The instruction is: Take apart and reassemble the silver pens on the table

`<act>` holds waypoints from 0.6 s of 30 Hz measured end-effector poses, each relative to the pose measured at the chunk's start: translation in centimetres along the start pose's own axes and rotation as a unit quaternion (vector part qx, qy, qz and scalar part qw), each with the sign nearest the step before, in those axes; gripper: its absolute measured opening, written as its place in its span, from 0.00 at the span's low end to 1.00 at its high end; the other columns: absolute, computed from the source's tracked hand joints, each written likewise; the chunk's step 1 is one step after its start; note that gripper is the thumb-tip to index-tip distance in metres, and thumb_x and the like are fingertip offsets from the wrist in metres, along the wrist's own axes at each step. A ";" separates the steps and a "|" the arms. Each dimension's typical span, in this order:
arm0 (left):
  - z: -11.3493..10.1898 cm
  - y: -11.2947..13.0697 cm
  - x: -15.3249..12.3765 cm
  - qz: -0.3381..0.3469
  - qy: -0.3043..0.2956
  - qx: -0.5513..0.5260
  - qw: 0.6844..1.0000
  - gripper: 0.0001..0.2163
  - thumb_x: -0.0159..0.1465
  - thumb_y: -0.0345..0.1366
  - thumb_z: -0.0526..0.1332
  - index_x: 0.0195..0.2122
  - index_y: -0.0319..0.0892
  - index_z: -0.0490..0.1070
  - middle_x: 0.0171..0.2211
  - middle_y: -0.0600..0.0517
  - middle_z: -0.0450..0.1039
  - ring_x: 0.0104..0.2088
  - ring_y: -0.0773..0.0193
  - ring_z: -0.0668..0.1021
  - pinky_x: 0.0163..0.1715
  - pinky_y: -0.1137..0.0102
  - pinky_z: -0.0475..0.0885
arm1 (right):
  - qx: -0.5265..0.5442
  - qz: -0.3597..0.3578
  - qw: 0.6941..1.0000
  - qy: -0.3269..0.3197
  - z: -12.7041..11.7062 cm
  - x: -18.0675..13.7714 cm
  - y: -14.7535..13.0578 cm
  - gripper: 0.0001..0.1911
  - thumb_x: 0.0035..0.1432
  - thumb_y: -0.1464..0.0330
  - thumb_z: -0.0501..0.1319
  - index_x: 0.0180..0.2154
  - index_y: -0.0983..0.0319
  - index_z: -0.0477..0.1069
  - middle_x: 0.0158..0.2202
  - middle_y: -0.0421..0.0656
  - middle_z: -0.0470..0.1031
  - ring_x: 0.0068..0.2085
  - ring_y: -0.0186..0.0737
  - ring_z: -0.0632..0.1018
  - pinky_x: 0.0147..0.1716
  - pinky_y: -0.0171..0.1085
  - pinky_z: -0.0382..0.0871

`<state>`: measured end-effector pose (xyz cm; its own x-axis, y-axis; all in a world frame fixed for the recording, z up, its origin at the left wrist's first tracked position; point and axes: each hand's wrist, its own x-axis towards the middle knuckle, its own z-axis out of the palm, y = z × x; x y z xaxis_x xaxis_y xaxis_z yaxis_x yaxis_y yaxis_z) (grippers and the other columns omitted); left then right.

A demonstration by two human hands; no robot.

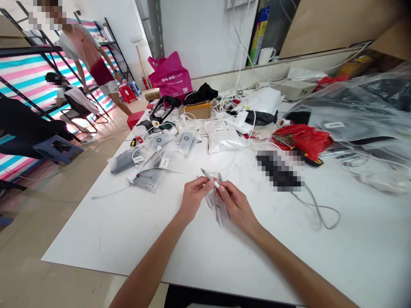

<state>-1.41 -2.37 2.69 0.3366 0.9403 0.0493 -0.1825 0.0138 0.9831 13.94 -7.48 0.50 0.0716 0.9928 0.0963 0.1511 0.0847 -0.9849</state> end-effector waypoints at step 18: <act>0.1 -1.0 -0.1 0.013 0.000 -0.019 1.000 0.14 0.65 0.46 0.68 0.43 0.40 0.83 0.41 0.46 0.79 0.44 0.57 0.77 0.50 0.63 0.71 | 0.006 -0.017 1.000 -0.022 0.3 -0.4 0.0 0.18 0.69 0.49 0.57 0.38 0.57 0.65 0.29 0.36 0.63 0.30 0.37 0.64 0.29 0.36 0.59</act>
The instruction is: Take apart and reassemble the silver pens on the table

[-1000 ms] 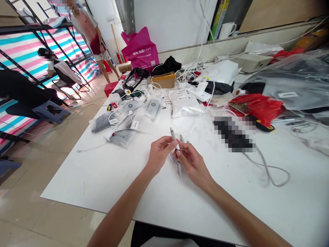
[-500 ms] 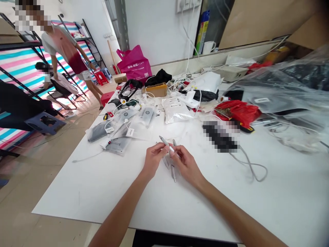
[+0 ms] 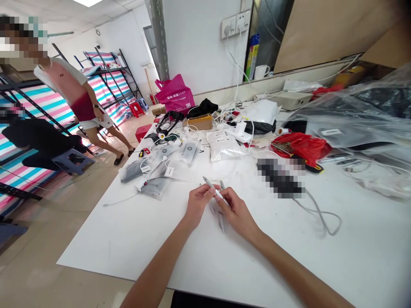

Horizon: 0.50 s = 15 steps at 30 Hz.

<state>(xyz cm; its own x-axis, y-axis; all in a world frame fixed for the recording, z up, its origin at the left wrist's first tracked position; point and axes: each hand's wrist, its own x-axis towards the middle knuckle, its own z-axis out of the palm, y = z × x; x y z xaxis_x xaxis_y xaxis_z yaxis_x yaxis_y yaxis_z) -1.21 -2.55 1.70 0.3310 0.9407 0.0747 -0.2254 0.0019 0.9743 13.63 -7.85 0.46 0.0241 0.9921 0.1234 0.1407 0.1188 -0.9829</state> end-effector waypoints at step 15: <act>0.1 -0.1 0.3 -0.044 0.045 -0.093 0.994 0.12 0.58 0.41 0.75 0.39 0.42 0.83 0.40 0.49 0.79 0.42 0.63 0.77 0.48 0.66 0.70 | -0.022 -0.011 1.000 -0.005 -0.3 0.4 0.0 0.20 0.71 0.49 0.54 0.39 0.58 0.68 0.32 0.39 0.70 0.31 0.37 0.67 0.32 0.38 0.61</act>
<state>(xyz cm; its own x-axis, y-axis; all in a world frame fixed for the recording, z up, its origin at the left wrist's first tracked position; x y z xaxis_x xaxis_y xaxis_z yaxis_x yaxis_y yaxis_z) -0.97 -2.27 1.61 0.2758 0.9605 -0.0364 -0.3672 0.1403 0.9195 13.99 -7.43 0.53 0.0099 0.9897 0.1428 0.1835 0.1386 -0.9732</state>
